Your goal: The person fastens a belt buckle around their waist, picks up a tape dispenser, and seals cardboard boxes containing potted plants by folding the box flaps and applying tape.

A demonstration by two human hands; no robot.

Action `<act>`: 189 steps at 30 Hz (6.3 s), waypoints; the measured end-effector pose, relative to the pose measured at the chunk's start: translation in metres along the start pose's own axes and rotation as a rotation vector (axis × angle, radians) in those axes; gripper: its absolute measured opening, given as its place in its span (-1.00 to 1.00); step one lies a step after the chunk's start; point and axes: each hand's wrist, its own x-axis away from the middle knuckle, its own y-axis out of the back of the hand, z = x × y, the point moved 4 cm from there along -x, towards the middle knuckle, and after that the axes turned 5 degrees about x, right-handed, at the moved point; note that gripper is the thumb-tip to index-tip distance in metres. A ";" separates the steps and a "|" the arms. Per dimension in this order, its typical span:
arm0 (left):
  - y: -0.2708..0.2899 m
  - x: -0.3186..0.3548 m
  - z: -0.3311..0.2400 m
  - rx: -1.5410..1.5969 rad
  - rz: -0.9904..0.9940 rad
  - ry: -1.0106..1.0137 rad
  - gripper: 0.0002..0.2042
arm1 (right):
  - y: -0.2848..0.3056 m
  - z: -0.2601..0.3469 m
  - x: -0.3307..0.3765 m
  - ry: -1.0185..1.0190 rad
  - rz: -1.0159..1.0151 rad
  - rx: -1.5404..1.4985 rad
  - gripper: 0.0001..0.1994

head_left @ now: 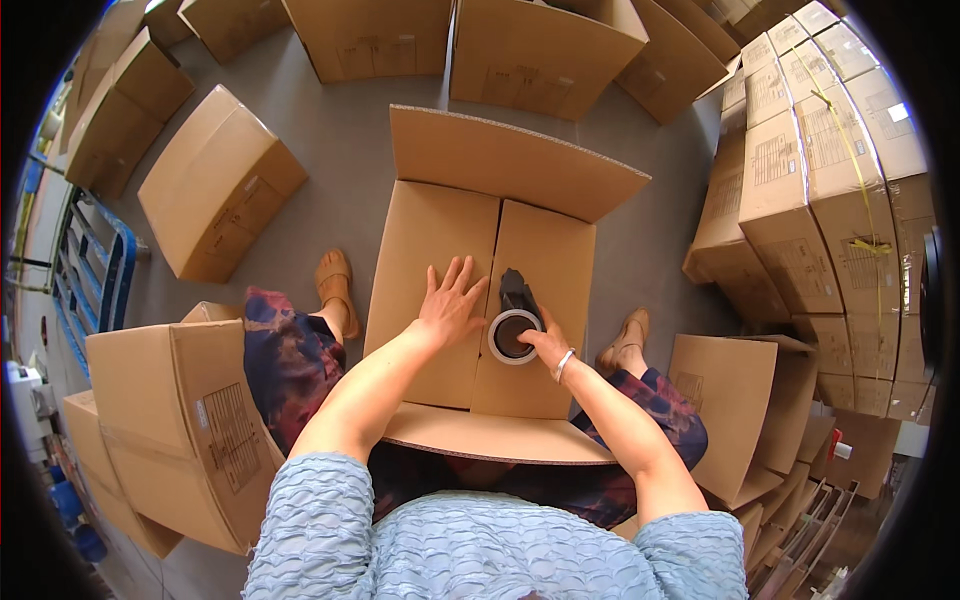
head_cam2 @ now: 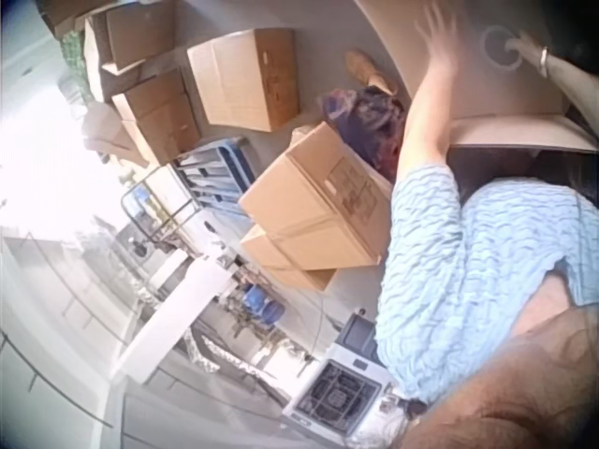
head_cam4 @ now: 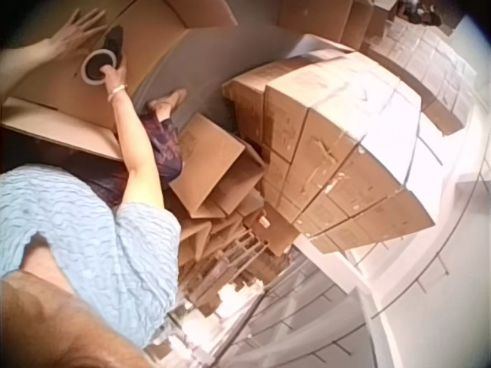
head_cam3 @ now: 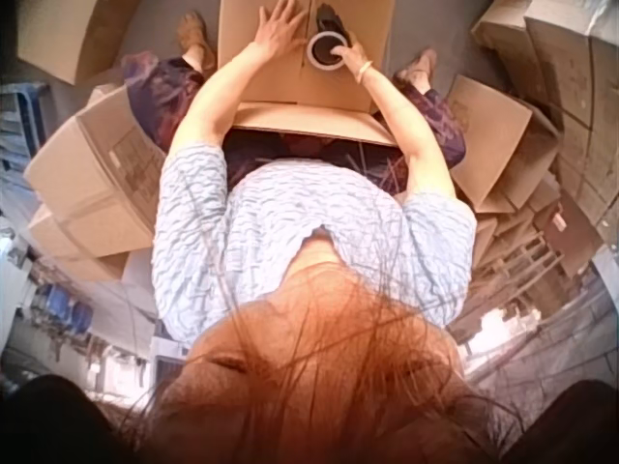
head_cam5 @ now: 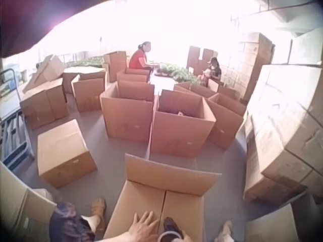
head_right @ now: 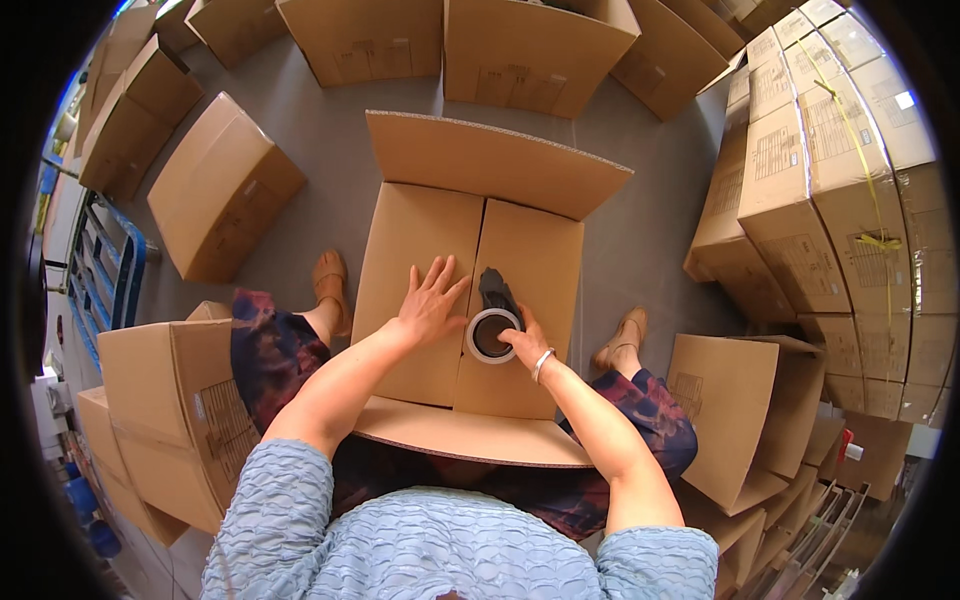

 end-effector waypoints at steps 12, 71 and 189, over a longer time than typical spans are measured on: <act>-0.006 0.001 -0.008 -0.064 -0.015 0.000 -0.26 | 0.001 0.013 0.007 0.001 0.004 -0.032 -0.26; 0.084 0.147 -0.112 0.006 0.152 -0.370 -0.28 | 0.024 0.078 -0.109 -0.049 0.026 0.194 -0.31; -0.085 0.047 -0.038 -0.260 -0.100 -0.068 -0.37 | -0.132 0.225 0.054 0.344 0.587 1.879 -0.37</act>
